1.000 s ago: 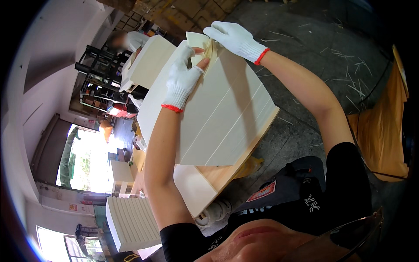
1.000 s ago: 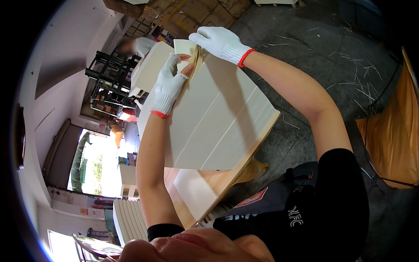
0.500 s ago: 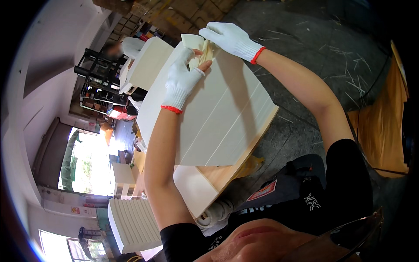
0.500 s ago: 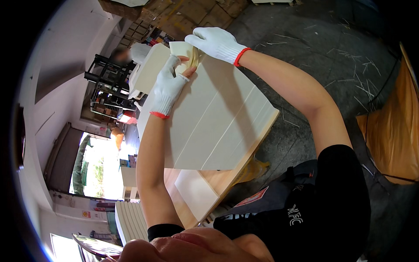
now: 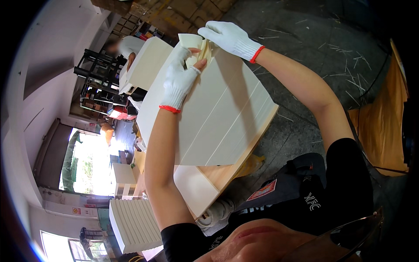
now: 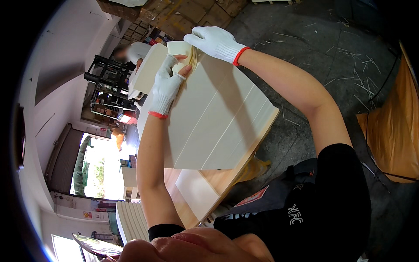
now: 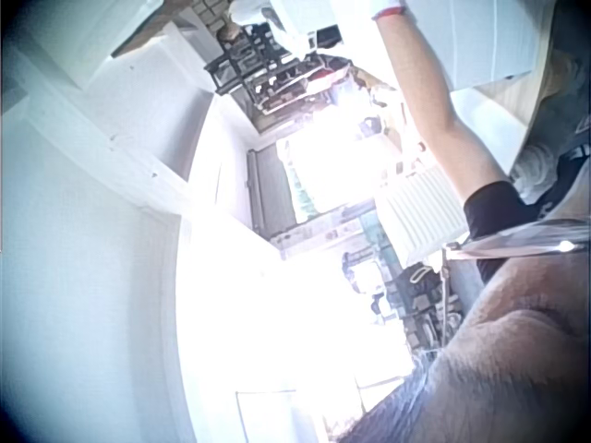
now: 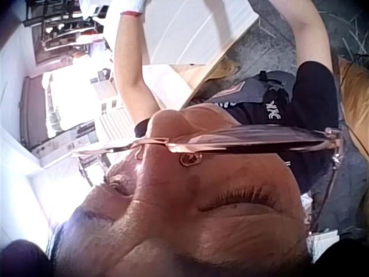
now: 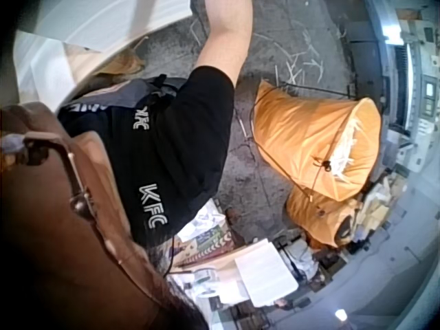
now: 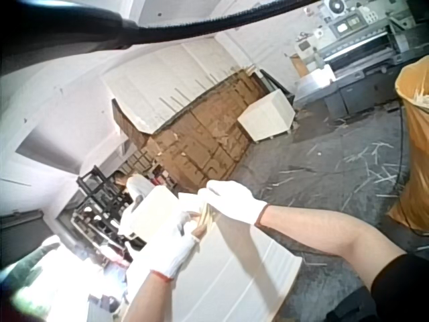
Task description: The person sorts and stacks large white paper sheets by picking them up individually or in small groups and aligning them into organized stacks on a wooden table.
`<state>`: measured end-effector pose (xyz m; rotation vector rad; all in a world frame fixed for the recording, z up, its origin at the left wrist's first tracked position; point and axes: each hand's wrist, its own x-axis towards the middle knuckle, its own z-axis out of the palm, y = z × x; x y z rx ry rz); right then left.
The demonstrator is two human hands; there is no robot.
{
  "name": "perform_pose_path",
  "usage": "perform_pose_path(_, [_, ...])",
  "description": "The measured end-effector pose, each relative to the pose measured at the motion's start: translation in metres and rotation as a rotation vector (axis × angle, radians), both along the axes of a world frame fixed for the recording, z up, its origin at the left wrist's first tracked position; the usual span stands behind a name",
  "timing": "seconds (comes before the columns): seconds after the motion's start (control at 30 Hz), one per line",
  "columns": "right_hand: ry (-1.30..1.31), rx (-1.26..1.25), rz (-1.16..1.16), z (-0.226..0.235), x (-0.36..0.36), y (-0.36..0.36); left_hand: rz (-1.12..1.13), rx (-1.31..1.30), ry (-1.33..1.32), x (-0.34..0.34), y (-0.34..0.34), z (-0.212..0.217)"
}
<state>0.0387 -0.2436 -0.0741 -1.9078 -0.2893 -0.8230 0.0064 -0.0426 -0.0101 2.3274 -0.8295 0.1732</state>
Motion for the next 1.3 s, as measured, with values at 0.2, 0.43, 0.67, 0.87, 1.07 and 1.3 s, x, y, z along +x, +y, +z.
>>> perform_pose_path(0.2, [0.029, -0.029, -0.007, 0.002, 0.0, 0.0, -0.025, 0.005, -0.064, 0.007, 0.004, -0.003])
perform_pose_path(0.43, [0.105, -0.034, 0.017, 0.013, -0.012, 0.001, -0.102, -0.114, -0.238, 0.008, 0.004, -0.007])
perform_pose_path(0.67, [0.073, 0.016, 0.006, 0.006, -0.01, 0.0, -0.017, 0.092, -0.079, -0.001, 0.001, 0.003])
perform_pose_path(0.87, [0.065, 0.022, 0.003, 0.007, -0.012, 0.002, -0.022, 0.094, -0.129, 0.011, 0.005, -0.005])
perform_pose_path(1.07, [0.103, 0.025, 0.006, 0.008, -0.013, -0.001, -0.004, 0.048, -0.053, 0.001, 0.001, -0.002])
perform_pose_path(1.3, [0.075, 0.001, -0.009, 0.009, -0.014, 0.003, -0.083, 0.042, -0.23, 0.009, 0.008, -0.002])
